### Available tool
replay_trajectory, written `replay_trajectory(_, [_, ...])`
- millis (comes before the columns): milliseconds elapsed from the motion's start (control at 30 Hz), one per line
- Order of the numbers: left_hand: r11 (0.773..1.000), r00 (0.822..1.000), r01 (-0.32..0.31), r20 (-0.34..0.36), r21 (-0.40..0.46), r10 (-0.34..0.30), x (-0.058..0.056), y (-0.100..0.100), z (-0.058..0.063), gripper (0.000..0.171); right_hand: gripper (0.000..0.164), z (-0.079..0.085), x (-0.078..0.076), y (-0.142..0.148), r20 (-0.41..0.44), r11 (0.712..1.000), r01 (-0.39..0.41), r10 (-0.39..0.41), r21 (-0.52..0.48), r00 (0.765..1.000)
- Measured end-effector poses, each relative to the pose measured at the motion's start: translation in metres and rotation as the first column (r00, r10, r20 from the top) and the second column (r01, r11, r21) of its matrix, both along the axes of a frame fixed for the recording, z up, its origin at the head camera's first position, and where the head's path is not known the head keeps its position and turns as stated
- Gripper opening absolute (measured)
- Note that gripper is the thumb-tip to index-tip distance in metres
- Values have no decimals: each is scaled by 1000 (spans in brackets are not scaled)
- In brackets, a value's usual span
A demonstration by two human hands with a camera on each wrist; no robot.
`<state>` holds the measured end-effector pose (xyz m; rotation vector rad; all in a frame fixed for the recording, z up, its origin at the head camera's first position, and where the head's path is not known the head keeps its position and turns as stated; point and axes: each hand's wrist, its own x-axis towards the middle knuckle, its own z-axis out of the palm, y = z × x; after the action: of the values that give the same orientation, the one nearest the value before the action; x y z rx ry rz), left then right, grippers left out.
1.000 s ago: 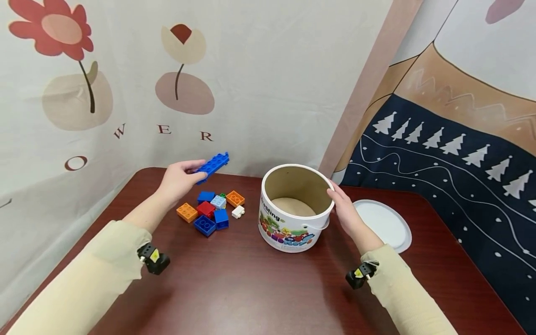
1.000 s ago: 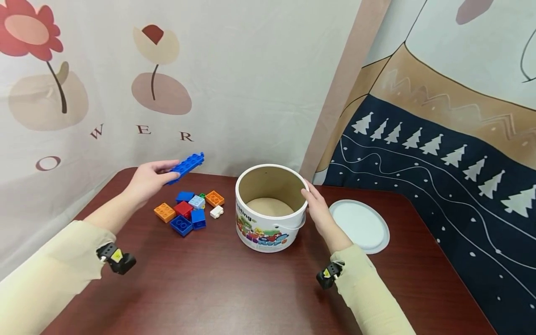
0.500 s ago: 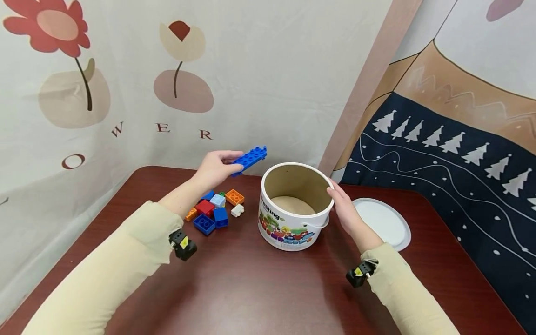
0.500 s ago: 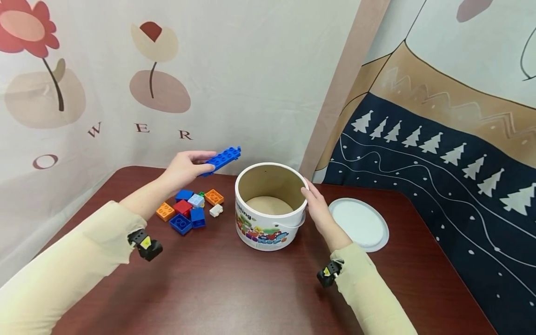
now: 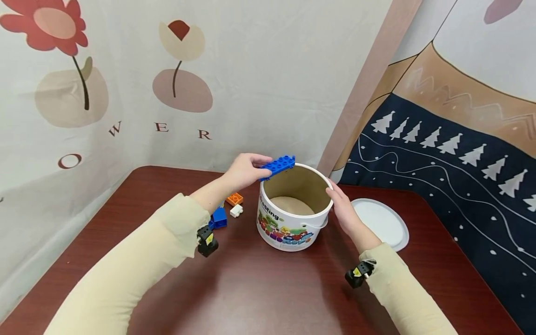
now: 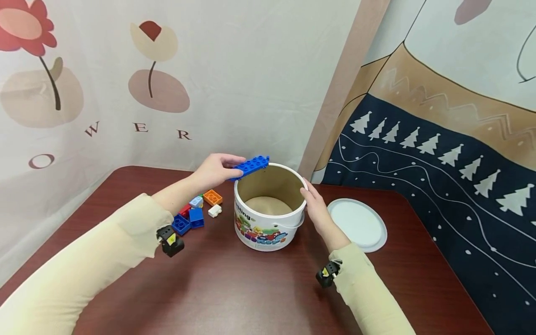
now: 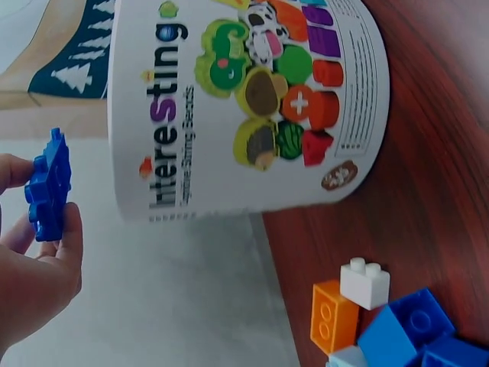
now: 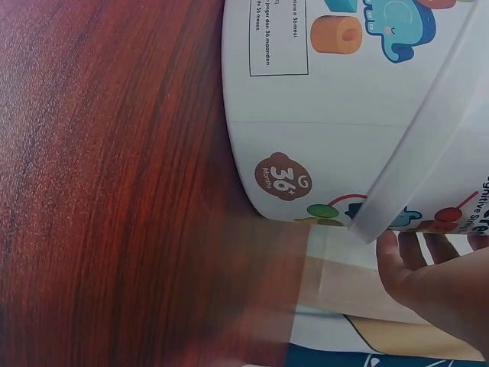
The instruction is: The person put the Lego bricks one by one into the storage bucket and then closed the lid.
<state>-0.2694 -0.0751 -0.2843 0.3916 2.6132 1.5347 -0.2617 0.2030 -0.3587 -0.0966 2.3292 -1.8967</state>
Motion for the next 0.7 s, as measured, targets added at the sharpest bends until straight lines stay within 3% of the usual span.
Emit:
replay_trajectory(167, [998,998,56,2,-36,-56,-2,15,-4,41,50,0,0,0,-4,1000,8,-8,16,1000])
replay_trajectory(333, [996,997,71,8,-58,-71,-1,25,-8,42,50,1,0,-1,-2,999,11,-11,30,1000])
replay_trajectory(700, [988,991,130,-29,-84,-133,0,35,-13,43,50,1,1,-1,-10,1000,7,-6,25,1000])
